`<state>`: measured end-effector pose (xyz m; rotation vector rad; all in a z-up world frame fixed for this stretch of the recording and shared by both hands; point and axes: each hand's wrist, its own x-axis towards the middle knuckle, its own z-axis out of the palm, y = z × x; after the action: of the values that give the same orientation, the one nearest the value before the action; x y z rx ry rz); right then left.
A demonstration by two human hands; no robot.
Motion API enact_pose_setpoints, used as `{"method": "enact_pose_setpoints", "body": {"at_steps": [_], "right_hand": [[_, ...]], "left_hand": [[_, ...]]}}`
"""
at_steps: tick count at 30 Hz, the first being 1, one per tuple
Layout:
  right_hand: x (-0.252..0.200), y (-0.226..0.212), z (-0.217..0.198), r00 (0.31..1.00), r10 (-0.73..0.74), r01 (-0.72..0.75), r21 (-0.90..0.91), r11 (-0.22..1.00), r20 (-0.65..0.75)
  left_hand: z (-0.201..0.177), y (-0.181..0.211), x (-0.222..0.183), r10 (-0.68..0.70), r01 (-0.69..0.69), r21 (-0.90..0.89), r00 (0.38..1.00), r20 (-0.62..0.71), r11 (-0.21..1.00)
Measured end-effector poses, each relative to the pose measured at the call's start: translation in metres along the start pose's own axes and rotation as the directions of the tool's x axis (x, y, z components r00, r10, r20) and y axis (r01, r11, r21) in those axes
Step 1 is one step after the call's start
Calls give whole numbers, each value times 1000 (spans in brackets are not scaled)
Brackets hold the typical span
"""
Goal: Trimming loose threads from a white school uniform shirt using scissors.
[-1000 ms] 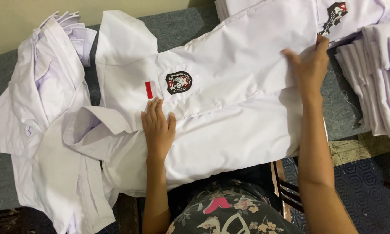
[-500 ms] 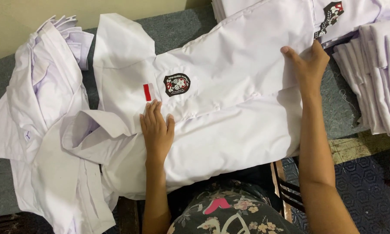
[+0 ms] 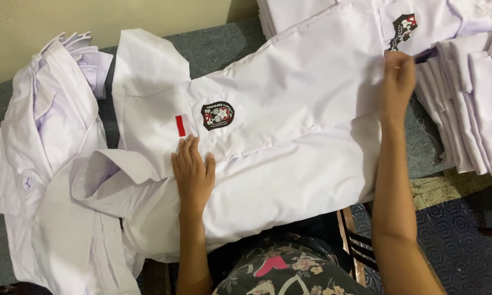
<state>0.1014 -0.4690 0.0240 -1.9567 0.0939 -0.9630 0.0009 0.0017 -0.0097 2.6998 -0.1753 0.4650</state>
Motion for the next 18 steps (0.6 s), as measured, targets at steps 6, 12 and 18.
{"method": "enact_pose_setpoints", "body": {"at_steps": [6, 12, 18], "right_hand": [[-6, 37, 15, 993, -113, 107, -212, 971, -17], [4, 12, -1, 941, -49, 17, -97, 995, -336], [15, -65, 14, 839, -539, 480, -370, 795, -69]], "left_hand": [[-4, 2, 1, -67, 64, 35, 993, 97, 997], [-7, 5, 2, -81, 79, 17, 992, 99, 997], [-4, 2, 1, -85, 84, 13, 991, 106, 996]]}}
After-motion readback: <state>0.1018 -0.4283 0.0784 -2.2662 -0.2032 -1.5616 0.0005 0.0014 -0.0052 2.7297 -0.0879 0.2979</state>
